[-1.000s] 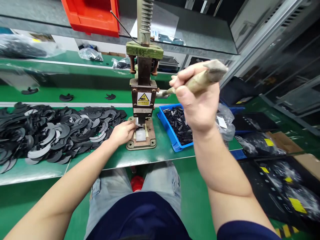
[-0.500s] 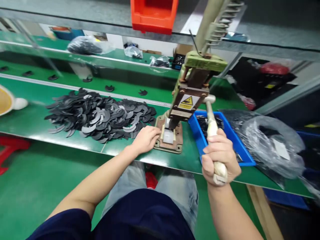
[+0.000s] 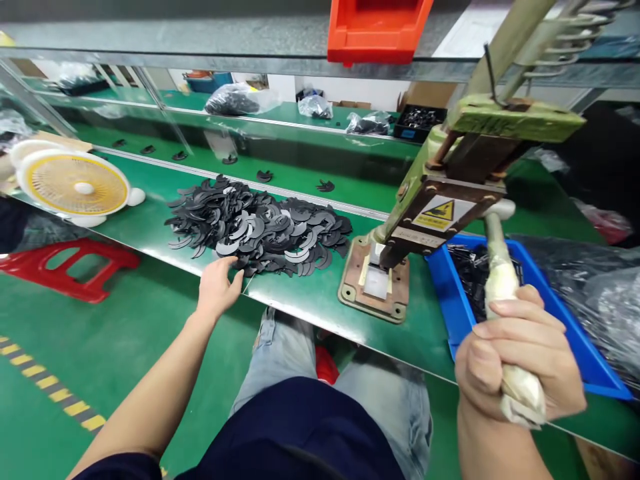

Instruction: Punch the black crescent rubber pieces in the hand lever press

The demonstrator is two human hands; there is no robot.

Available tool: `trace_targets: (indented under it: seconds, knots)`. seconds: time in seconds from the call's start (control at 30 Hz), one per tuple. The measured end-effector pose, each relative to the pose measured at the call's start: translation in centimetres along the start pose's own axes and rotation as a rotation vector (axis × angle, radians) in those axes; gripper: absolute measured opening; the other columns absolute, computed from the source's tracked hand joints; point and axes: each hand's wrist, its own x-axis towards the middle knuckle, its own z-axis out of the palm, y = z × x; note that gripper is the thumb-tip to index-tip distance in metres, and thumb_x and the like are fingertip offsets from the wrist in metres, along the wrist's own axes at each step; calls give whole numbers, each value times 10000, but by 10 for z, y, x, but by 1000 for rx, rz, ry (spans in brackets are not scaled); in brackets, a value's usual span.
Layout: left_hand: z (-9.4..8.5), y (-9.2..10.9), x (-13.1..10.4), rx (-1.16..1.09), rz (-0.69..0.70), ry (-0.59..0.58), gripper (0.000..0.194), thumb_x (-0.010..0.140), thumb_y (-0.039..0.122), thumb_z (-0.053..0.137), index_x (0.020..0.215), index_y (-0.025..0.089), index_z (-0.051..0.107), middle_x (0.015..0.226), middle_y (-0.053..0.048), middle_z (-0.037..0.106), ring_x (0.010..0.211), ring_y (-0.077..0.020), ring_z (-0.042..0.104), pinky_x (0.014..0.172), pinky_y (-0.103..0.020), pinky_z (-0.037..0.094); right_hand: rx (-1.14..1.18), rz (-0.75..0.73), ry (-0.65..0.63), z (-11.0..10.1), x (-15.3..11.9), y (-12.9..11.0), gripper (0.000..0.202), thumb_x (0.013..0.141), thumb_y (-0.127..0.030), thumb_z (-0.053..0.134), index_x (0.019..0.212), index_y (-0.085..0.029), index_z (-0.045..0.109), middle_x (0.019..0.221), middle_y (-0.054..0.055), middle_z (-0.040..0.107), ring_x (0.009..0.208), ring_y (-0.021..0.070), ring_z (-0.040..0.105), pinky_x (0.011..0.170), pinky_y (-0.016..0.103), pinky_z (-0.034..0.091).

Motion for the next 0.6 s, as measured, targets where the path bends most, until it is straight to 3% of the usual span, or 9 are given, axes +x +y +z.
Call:
trace_targets:
  seconds: [0.13,0.3,0.6]
  knots:
    - [2,-8,8,9,42,-112,389,979,286,542,1345,213,652,1410,-151,684,1324,-354,600,1134,-519,439,-11,-24,-19,-2,1,5,285,698,-366,793,565,-276,557,571,-20,648,711,240,726,1017,614,594]
    - [1,-9,16,19,48,-140,380,1010,335,529,1341,217,674,1366,-184,688,1271,-368,617,1103,-548,449,-24,-11,-33,-4,2,5,275,698,-353,793,571,-286,558,575,-17,639,721,242,722,1031,598,592]
    - [1,-22,28,20,147,-203,426,1012,403,552,1384,216,637,1449,-178,662,1358,-363,606,1137,-514,465,-34,-7,-60,-8,3,5,218,653,-286,774,565,-286,575,586,-25,657,713,244,726,1027,603,604]
